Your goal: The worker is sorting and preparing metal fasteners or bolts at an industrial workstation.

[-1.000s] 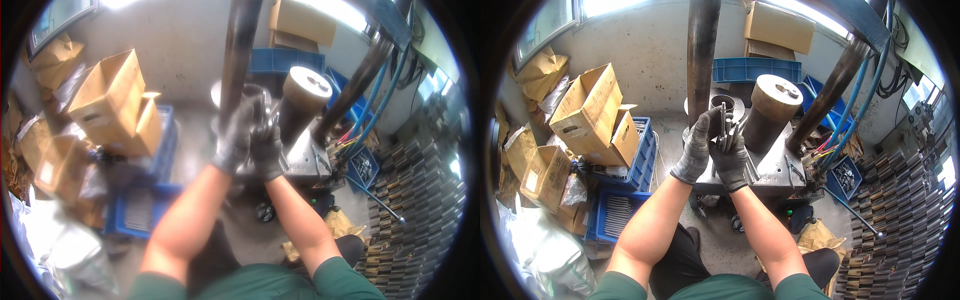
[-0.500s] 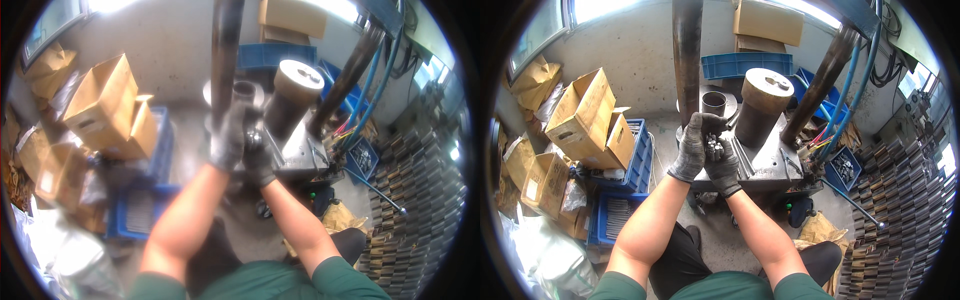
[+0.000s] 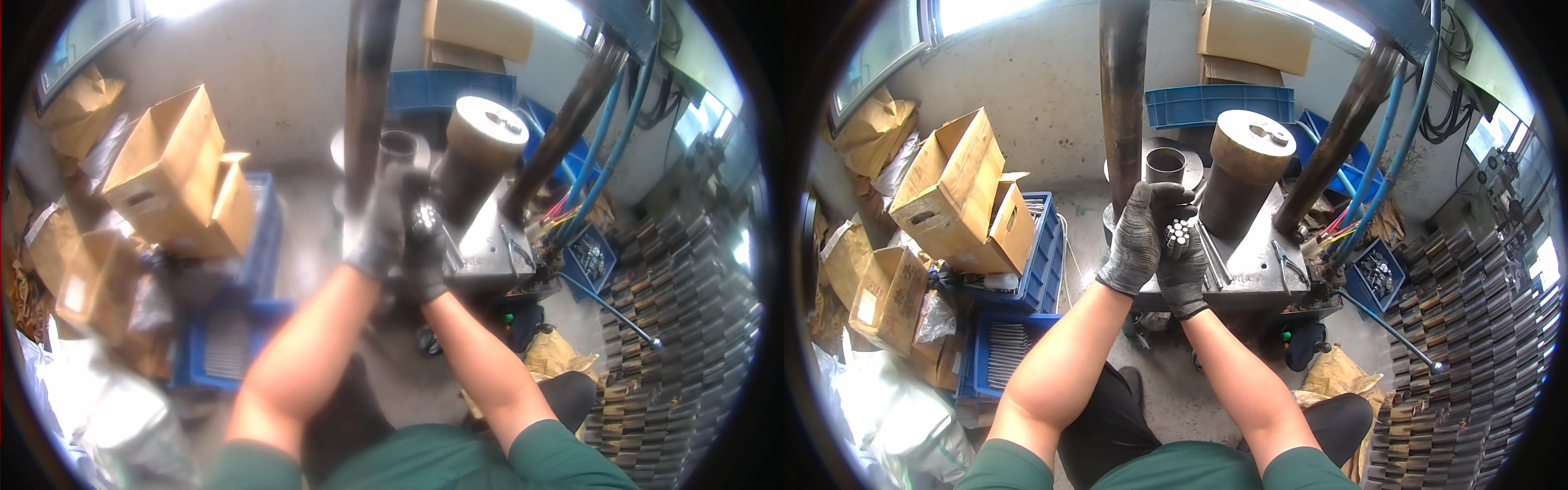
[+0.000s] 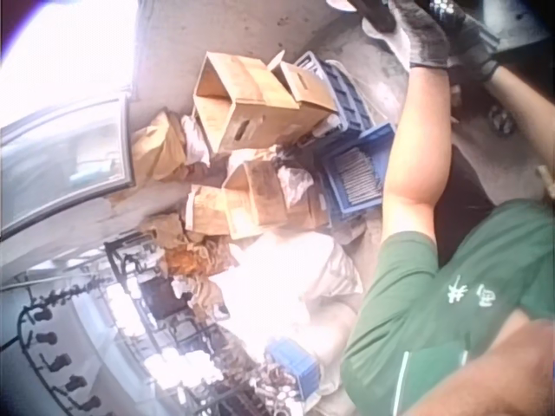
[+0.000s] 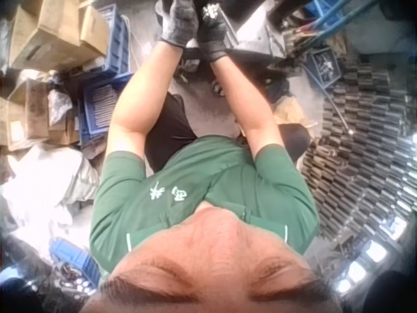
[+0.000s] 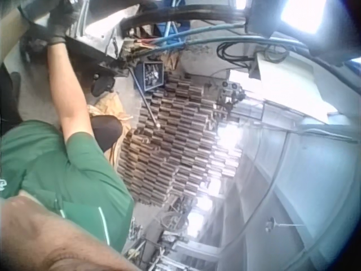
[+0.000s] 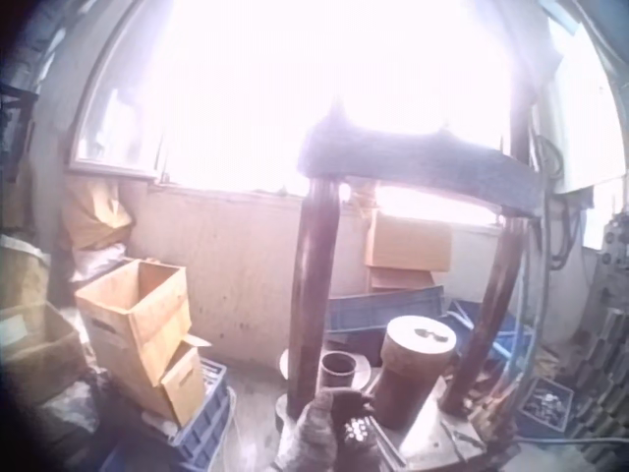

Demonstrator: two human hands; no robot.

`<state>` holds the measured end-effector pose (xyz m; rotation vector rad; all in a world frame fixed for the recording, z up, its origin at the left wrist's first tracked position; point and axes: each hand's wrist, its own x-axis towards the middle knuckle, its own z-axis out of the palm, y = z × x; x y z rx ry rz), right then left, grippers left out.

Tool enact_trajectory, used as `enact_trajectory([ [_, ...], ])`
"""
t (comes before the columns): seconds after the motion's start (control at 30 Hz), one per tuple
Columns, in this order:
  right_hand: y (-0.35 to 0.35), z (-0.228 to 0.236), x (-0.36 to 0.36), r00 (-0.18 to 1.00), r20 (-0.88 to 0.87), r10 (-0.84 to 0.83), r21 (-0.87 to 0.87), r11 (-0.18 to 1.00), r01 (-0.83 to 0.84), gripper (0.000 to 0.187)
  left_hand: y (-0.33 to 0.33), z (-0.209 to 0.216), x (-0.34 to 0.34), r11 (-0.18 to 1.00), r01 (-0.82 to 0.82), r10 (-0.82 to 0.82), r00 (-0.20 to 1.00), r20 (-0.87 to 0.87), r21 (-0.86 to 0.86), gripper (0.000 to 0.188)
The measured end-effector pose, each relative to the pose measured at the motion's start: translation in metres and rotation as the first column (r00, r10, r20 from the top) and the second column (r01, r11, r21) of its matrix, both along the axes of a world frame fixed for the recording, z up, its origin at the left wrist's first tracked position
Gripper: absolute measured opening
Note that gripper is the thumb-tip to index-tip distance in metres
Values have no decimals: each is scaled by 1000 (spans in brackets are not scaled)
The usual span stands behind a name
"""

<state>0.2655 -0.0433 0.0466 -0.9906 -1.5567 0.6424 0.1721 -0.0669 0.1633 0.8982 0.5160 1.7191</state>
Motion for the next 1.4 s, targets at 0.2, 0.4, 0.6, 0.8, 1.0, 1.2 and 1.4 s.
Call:
enact_trajectory([
  [0.2, 38, -31, 4, 354, -866, 354, 48, 763, -644, 29, 13, -8, 9, 997, -47, 52, 996, 71, -63, 51],
  [0.4, 18, 32, 24, 946, 309, 96, 208, 964, -166, 33, 45, -52, -14, 897, -410, 412, 911, -25, -167, 47],
  [0.6, 25, 80, 25, 976, -71, 203, -677, 709, -197, 23, 56, -92, -2, 765, -379, 412, 909, -57, -520, 30],
  [0.8, 47, 72, 47, 927, 235, 292, -658, 750, -69, 32, 26, -90, 34, 786, -549, 406, 805, -432, -284, 32],
  [1.0, 63, 93, 66, 909, 217, 355, -741, 667, -83, 39, 40, -104, 24, 908, -207, 253, 964, 86, -364, 25],
  [1.2, 30, 124, 104, 862, 400, 311, -544, 837, -49, 39, 40, -101, 18, 835, -492, 339, 812, -475, -246, 22],
  [1.4, 68, 21, 208, 675, 664, 321, -214, 947, -239, 44, 56, -108, 19, 827, -529, 320, 721, -614, -190, 25],
])
